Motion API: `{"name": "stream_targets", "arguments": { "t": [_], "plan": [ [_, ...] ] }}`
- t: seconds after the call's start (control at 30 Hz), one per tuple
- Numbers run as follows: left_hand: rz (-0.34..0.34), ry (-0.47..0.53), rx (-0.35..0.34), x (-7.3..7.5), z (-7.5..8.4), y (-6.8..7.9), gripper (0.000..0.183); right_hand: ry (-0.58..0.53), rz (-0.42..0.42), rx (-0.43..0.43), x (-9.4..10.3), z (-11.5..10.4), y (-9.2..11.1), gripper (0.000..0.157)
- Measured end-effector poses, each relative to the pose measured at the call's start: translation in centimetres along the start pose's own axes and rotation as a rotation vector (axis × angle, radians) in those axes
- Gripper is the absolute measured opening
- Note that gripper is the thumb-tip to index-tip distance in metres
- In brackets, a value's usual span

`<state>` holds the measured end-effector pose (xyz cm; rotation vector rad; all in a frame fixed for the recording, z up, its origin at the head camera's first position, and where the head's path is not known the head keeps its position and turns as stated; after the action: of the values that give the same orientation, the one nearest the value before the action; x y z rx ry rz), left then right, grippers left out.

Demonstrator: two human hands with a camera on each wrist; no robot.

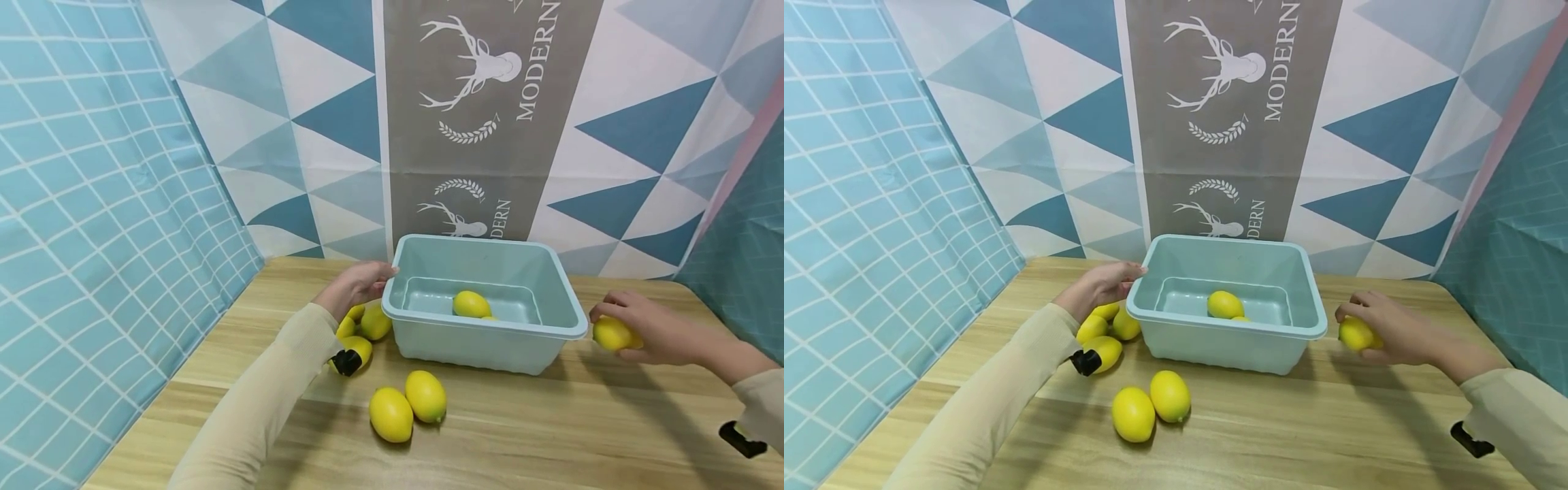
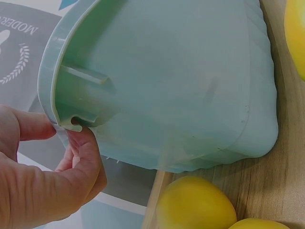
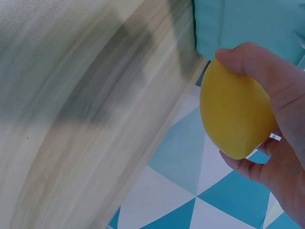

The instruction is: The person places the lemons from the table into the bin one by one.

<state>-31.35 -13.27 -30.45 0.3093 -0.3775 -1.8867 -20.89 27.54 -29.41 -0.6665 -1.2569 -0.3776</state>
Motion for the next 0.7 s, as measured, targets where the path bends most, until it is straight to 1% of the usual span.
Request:
{"name": "stream_targets", "arguments": {
  "t": [0.37,0.7],
  "plan": [
    [-0.017,0.018,-0.012,0.0,0.0,-0.1,0.042,0.024,-0.014,-0.009,0.6,0.2,0.0,0.07],
    [-0.027,0.024,-0.012,0.0,-0.1,-0.1,0.044,0.056,-0.025,0.01,1.9,0.4,-0.8,0.07]
  ]
}}
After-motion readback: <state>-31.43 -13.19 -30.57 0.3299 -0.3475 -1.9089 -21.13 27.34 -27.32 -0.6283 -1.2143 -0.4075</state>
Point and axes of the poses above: each hand's wrist, its own y-axis away from the middle knuckle, its own x-axis out of the back of the hand, z = x × y, the point moved 6 cm from there along -y, towards the middle knuckle, and after that the axes turned 8 degrees about -z, right-handed, at the moved point
